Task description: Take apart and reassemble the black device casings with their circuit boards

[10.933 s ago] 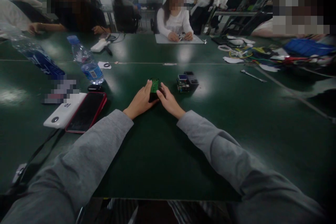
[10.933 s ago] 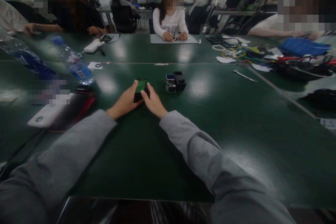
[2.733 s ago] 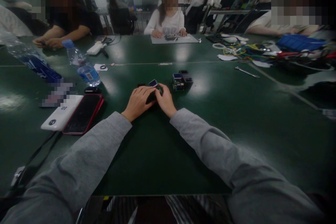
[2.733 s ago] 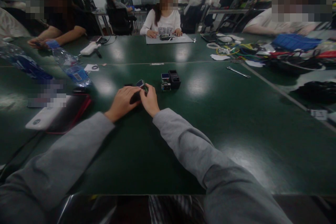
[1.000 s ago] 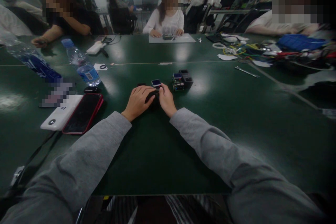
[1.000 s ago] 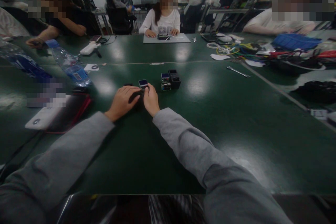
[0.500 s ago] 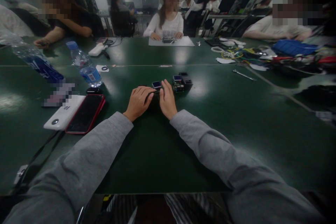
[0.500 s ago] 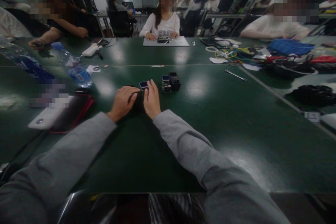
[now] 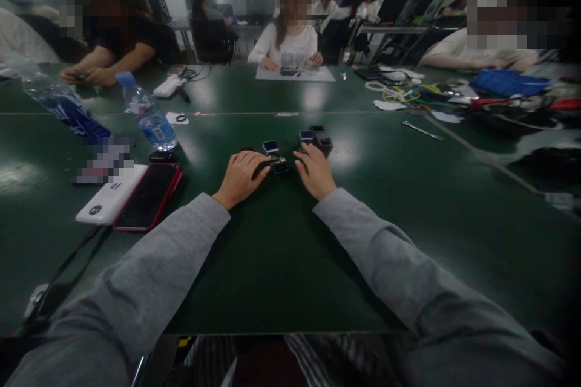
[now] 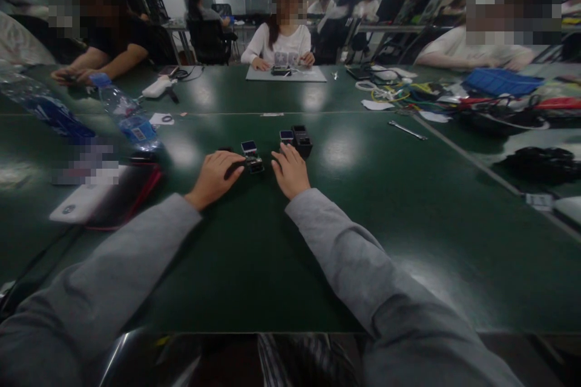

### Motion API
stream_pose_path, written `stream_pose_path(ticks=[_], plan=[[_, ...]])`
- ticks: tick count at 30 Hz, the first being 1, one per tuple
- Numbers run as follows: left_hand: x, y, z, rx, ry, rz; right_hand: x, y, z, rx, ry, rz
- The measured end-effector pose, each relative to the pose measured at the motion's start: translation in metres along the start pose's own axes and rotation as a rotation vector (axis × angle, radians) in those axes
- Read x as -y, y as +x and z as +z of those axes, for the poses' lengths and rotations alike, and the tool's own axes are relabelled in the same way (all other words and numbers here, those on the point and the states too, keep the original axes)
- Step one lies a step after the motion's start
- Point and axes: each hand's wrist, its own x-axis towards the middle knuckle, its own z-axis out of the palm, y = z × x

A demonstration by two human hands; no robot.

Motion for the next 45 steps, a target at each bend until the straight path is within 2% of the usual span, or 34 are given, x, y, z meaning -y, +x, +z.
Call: stream_pose_path(ticks=[3, 7, 18, 29, 35, 37, 40, 43, 45], plan=[[-0.001, 0.001, 0.000, 0.017, 0.002, 0.061, 0.000, -0.002, 0.005, 0.073, -0.010, -0.064], [-0.003, 0.001, -0.001, 0.059, 0.020, 0.120, 0.008, -0.002, 0.002, 0.101, -0.010, -0.088], [0.000, 0.000, 0.003, 0.095, 0.014, 0.143, 0.013, 0.001, -0.004, 0.166, -0.018, -0.176], [0.001, 0.001, 0.003, 0.071, 0.008, 0.159, 0.022, 0.001, -0.009, 0.120, -0.144, -0.166], [0.003, 0.000, 0.006, 0.051, -0.012, 0.157, 0.022, 0.001, -0.010, 0.005, -0.128, -0.166], [0.002, 0.000, 0.005, 0.025, -0.026, 0.174, 0.022, 0.003, -0.012, -0.056, -0.107, -0.153], [0.001, 0.000, 0.002, -0.093, -0.057, 0.175, 0.017, 0.006, -0.020, -0.124, -0.149, -0.101], [0.006, 0.000, 0.000, -0.231, -0.058, 0.119, 0.000, 0.009, -0.025, -0.130, -0.277, 0.000], [0.016, 0.001, -0.002, -0.264, -0.039, 0.098, -0.016, 0.010, -0.026, -0.096, -0.327, 0.088]])
